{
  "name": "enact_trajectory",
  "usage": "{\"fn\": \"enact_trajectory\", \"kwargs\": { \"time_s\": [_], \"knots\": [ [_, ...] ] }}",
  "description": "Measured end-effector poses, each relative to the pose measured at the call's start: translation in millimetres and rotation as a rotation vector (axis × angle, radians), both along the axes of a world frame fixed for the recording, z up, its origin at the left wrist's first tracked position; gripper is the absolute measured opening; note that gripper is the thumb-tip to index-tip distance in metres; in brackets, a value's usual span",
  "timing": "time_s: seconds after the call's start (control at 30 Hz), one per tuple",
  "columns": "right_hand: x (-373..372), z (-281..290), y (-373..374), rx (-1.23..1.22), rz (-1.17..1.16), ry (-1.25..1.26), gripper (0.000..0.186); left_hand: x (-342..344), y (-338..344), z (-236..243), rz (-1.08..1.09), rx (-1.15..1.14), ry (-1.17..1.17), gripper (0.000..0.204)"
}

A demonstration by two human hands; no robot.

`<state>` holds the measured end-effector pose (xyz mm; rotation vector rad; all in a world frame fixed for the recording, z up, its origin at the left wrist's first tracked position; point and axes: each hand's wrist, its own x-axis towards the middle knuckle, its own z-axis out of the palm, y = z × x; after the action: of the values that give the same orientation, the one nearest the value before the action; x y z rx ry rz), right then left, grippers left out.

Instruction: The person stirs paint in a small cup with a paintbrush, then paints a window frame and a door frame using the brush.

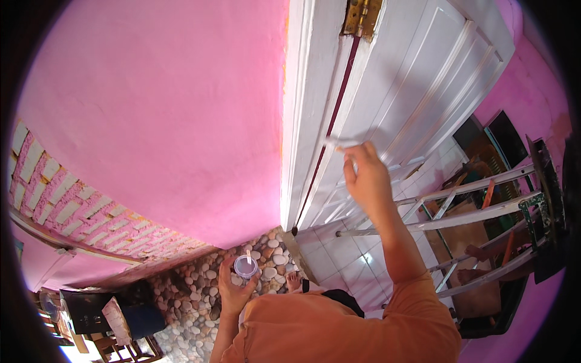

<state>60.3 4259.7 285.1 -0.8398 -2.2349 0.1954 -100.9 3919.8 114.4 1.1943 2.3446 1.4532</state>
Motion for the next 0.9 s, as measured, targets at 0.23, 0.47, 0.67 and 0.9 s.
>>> {"fn": "enact_trajectory", "kwargs": {
  "time_s": [0.23,0.47,0.67,0.9],
  "knots": [
    [-13.2,-42.2,45.4,-0.056,0.008,-0.109,0.009,1.0,1.3,3.9,-0.035,-0.049,-0.055,0.066],
    [-19.8,68.6,37.5,0.112,0.037,-0.009,0.011,1.1,-5.1,-10.7,-0.013,0.002,-0.089,0.067],
    [-9.0,134.6,33.4,0.25,0.013,0.159,0.007,4.1,3.7,-17.6,-0.018,0.056,-0.087,0.065],
    [-7.7,130.7,26.6,0.467,0.04,0.418,0.014,4.8,14.7,-2.3,-0.071,0.057,-0.076,0.066]
  ]
}}
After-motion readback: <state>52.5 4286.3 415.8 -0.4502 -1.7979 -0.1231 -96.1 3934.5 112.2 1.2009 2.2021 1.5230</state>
